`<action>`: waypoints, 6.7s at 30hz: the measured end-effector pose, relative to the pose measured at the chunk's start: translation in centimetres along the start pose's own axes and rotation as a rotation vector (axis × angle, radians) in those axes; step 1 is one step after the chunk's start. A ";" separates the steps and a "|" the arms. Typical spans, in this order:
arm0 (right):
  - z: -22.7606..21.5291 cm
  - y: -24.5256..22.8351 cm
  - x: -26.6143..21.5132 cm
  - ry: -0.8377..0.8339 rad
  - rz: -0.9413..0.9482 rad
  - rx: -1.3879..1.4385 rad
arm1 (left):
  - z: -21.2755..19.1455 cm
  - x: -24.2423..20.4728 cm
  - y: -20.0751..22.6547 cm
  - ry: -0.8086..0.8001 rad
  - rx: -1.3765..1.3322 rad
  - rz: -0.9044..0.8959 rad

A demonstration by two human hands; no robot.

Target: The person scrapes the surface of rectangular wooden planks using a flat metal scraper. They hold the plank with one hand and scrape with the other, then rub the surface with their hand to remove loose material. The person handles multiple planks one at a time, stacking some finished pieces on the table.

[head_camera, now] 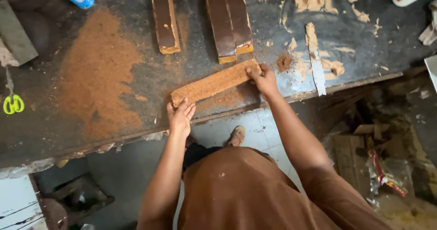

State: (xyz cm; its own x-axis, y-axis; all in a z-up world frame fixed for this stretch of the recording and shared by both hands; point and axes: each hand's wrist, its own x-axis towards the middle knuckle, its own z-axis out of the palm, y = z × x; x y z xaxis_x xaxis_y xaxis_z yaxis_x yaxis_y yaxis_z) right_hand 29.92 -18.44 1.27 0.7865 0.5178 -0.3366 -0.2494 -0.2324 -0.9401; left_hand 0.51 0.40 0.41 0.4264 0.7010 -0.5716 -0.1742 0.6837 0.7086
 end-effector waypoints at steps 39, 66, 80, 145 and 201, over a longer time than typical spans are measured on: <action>-18.5 0.3 -2.3 0.537 0.045 -1.198 | 9.1 -7.4 6.5 -0.670 1.802 1.118; -22.7 5.6 -9.2 0.291 -0.164 -0.912 | 17.1 -8.0 -2.5 -0.247 1.857 0.847; -20.5 9.7 -9.3 0.471 -0.376 -0.754 | 19.5 -9.8 -2.7 -0.345 1.765 0.748; 8.2 -0.5 -25.2 0.331 -0.123 -0.852 | -7.9 2.8 7.9 -0.610 0.546 -0.153; 5.6 0.3 -26.8 0.515 -0.144 -0.719 | -6.4 3.2 11.0 -0.319 0.398 -0.091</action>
State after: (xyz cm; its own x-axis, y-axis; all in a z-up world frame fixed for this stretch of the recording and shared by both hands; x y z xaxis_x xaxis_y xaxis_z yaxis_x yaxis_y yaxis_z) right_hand 5.65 -27.80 9.66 0.9820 0.1883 0.0106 0.1496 -0.7433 -0.6521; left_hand -5.73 11.50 3.73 0.6841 0.5031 -0.5281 0.2015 0.5655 0.7998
